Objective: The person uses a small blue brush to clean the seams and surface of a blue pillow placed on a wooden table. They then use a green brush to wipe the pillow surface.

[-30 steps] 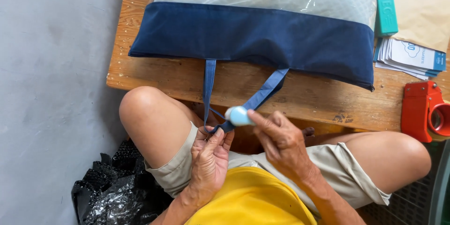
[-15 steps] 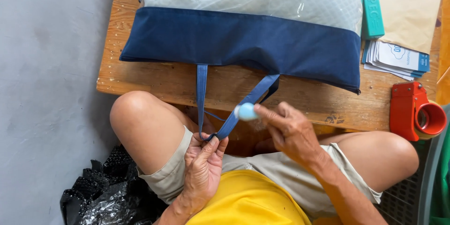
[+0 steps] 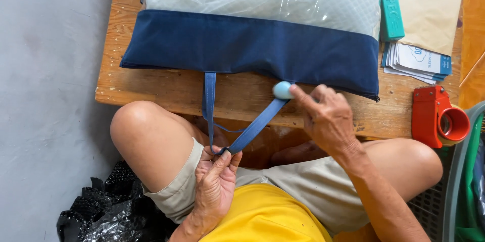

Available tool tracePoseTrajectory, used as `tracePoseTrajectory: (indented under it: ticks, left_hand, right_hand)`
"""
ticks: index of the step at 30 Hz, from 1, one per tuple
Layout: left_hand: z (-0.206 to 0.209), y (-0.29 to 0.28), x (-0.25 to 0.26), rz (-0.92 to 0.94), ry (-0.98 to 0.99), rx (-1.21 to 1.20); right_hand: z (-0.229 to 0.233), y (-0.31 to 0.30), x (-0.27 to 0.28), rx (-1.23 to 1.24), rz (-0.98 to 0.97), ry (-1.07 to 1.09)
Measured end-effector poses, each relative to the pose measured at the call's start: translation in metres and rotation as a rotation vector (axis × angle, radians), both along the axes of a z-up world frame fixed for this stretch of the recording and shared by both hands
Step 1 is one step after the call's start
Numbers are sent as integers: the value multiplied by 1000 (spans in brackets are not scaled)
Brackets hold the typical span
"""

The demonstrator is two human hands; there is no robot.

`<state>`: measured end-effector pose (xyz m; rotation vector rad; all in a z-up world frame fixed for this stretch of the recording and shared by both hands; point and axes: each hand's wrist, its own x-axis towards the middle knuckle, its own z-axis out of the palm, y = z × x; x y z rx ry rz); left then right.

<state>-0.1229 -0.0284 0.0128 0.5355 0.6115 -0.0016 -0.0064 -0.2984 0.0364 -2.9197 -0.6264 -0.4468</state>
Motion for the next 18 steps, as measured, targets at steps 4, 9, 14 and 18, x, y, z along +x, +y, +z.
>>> tracePoseTrajectory:
  ticks: [4,9,14,18]
  left_hand:
    - [-1,-2,-3,-18,1,-20]
    - [3,-3,-2,-45,-15,-12]
    - [3,-1,-2,-48,-14,-7]
    - [15,-4,0,-66,-62,90]
  right_hand:
    - [22,-6,13,-54,-113,-196]
    - [23,3,14,-132,-28,-121]
    - [63,7,1,94,-139,365]
    - [30,3,8,219,-186,279]
